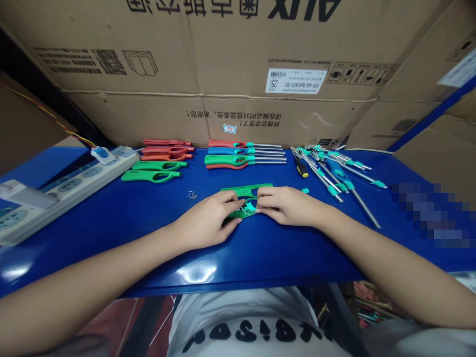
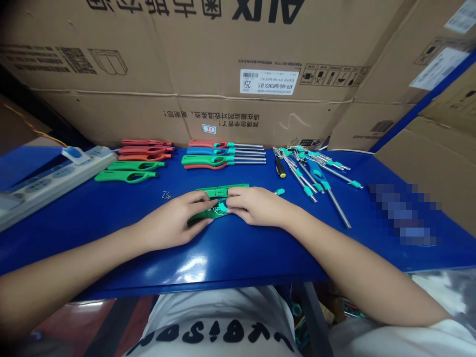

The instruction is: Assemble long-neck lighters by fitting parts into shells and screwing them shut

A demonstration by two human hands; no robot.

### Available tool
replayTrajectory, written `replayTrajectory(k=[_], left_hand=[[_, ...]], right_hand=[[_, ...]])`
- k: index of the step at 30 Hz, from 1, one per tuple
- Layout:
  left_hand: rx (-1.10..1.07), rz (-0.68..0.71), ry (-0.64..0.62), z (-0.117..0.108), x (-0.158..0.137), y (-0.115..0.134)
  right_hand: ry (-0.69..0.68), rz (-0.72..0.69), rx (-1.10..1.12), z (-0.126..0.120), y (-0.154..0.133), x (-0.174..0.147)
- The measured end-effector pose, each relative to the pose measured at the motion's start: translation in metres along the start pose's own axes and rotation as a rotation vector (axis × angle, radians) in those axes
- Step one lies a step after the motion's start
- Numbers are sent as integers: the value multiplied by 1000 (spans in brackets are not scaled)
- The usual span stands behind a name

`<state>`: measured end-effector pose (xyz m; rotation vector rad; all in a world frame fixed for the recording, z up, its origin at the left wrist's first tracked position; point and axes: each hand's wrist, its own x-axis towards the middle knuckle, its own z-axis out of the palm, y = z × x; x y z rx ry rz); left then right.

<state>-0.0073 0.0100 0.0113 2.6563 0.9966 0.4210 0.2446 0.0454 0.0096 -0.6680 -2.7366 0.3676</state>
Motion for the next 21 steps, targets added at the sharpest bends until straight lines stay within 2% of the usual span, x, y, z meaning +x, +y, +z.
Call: replayTrajectory(k=[5, 9, 15, 21], left_hand=[[-11, -15, 4, 1, 1, 0], [-54, -51, 7, 1, 2, 0], [-83, -99, 52, -3, 3, -1], [-164, -141, 99, -8, 6, 0]], right_hand=[[45, 98, 285, 1, 5, 3], [76, 220, 396, 3, 9, 4], [133, 188, 337, 5, 6, 4], [121, 171, 347, 3, 4, 2]])
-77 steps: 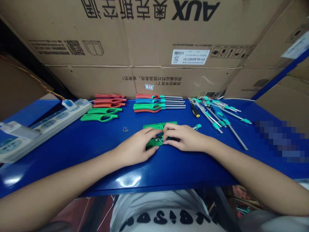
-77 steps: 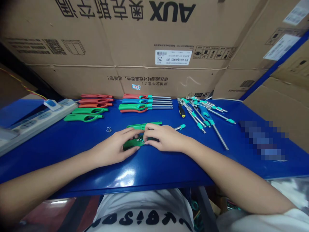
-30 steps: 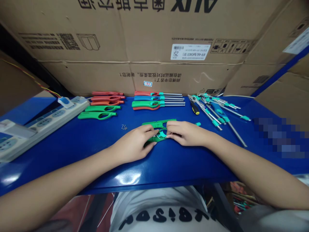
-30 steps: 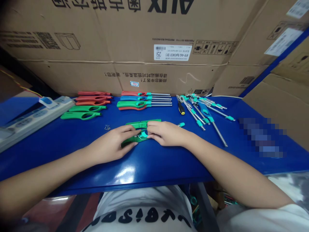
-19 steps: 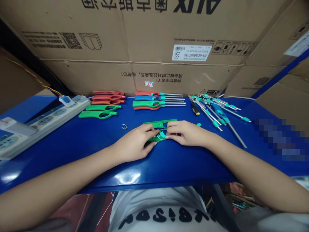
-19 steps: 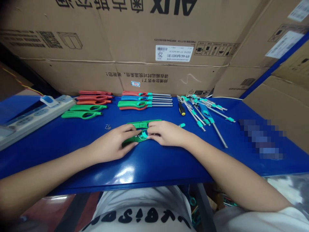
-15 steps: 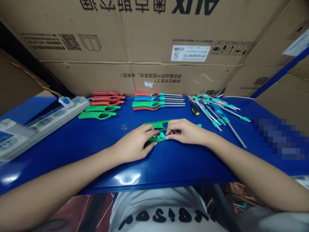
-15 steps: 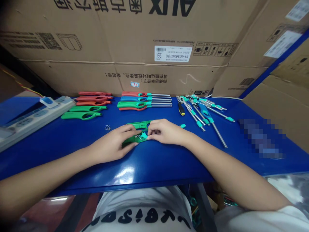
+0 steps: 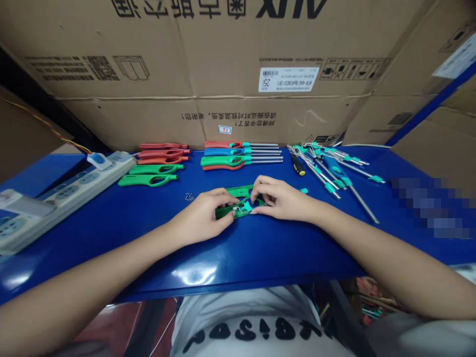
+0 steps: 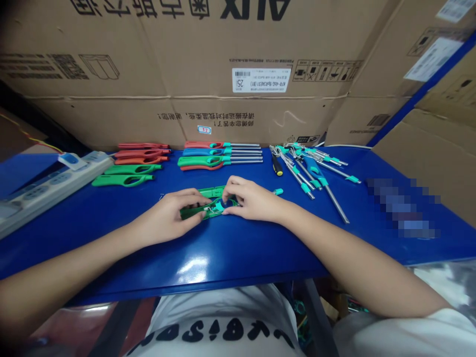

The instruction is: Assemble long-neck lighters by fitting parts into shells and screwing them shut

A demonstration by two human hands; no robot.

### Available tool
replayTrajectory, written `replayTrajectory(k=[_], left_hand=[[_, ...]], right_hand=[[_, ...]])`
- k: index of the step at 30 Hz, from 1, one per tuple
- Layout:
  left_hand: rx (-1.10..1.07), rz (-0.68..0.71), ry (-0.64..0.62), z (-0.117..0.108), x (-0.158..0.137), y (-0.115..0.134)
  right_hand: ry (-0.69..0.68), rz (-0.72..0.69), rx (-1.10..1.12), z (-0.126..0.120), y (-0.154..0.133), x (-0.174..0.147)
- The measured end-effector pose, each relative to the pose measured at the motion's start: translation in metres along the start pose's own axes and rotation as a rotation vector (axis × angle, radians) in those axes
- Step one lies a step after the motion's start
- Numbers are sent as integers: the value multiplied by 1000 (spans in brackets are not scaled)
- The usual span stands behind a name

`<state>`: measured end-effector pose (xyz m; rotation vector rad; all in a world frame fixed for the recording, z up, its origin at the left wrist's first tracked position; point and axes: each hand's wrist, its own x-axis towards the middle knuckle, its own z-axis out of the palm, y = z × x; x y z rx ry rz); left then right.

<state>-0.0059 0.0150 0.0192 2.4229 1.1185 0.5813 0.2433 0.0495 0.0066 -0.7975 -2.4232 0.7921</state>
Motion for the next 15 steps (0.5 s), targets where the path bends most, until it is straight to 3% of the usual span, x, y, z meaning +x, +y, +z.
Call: replayTrajectory(k=[15], left_hand=[[-279, -174, -38, 6, 1, -6]], right_hand=[[-64, -76, -190, 2, -5, -4]])
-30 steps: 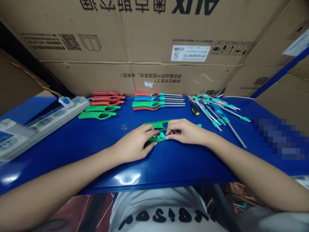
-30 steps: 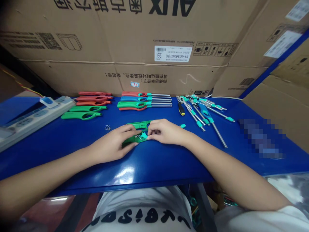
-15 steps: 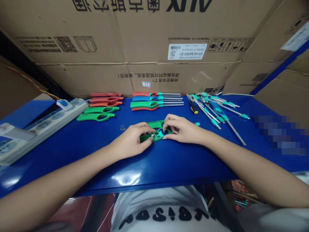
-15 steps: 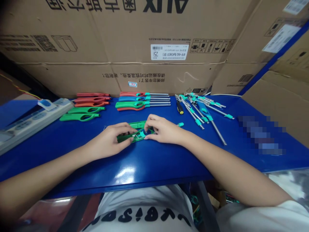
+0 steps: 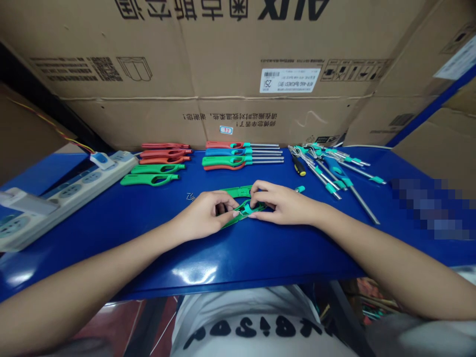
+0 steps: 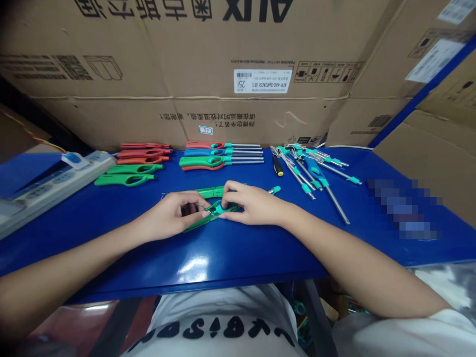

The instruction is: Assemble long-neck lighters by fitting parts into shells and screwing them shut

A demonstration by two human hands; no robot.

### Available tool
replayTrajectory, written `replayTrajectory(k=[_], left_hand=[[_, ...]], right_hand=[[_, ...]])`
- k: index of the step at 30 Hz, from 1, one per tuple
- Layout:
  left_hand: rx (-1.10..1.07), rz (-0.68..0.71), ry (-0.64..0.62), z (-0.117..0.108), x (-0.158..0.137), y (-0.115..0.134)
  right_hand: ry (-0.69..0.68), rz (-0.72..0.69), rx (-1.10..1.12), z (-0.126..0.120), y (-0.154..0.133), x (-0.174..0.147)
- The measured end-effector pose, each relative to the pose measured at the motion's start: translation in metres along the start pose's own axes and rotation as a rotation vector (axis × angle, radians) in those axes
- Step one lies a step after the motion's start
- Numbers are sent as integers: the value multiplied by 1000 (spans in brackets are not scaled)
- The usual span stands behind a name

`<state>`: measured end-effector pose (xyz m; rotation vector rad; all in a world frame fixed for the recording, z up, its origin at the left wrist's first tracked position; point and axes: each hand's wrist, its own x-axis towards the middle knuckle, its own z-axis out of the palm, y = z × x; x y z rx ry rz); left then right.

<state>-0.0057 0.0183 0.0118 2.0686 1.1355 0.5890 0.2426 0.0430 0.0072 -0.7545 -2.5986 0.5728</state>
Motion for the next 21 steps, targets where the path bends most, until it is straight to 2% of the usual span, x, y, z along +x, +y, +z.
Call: replayTrajectory(k=[7, 14, 21], left_hand=[[18, -19, -8, 1, 1, -1], [63, 31, -35, 0, 1, 1], [33, 22, -41, 3, 1, 1]], right_hand=[[0, 14, -281, 5, -7, 2], [36, 46, -312, 6, -8, 2], [46, 6, -383, 10, -11, 4]])
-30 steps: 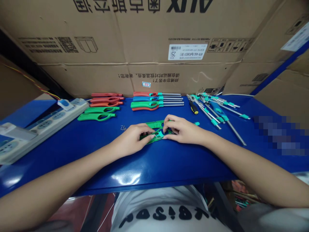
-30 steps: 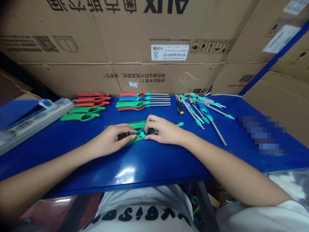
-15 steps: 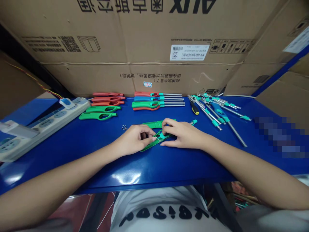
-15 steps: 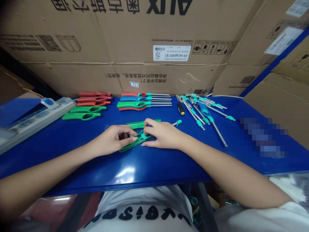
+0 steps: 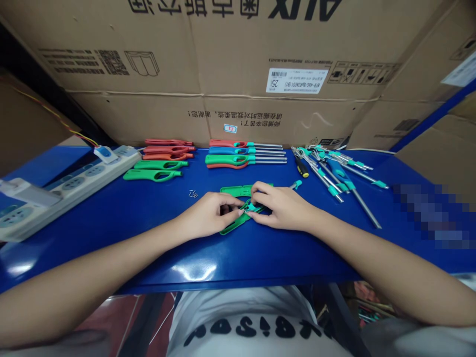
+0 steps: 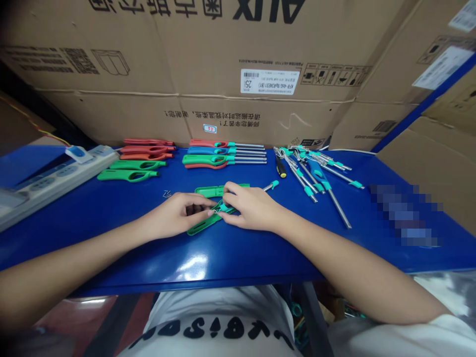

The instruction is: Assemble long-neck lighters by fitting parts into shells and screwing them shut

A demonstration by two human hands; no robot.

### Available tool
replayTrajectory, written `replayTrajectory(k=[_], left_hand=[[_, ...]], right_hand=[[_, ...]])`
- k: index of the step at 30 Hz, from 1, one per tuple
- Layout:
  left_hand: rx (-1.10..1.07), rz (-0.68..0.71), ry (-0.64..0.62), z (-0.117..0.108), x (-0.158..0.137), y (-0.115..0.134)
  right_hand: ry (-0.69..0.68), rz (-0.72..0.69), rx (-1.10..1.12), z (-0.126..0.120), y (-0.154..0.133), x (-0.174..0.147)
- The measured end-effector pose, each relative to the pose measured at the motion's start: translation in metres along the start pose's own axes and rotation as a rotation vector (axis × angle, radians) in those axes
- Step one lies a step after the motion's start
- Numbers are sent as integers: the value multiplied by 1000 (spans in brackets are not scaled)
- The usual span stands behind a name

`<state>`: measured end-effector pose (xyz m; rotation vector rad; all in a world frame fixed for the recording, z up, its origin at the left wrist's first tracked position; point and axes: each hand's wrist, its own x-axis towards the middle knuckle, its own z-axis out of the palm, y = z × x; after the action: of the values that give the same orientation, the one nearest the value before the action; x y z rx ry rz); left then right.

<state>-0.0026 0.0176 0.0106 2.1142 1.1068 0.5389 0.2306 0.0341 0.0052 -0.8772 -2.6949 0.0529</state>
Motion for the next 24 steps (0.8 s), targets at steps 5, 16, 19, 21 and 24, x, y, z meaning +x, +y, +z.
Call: replayTrajectory(k=[5, 16, 19, 21, 24], left_hand=[[30, 24, -7, -1, 0, -1], [91, 59, -4, 0, 1, -2], [78, 65, -1, 1, 1, -2], [80, 90, -6, 1, 0, -2], [135, 150, -4, 1, -3, -1]], right_hand=[[-27, -26, 1, -1, 2, 0], [-17, 86, 152, -2, 3, 2], [-28, 135, 227, -4, 5, 3], [-41, 165, 274, -5, 6, 4], [-48, 194, 322, -6, 9, 4]])
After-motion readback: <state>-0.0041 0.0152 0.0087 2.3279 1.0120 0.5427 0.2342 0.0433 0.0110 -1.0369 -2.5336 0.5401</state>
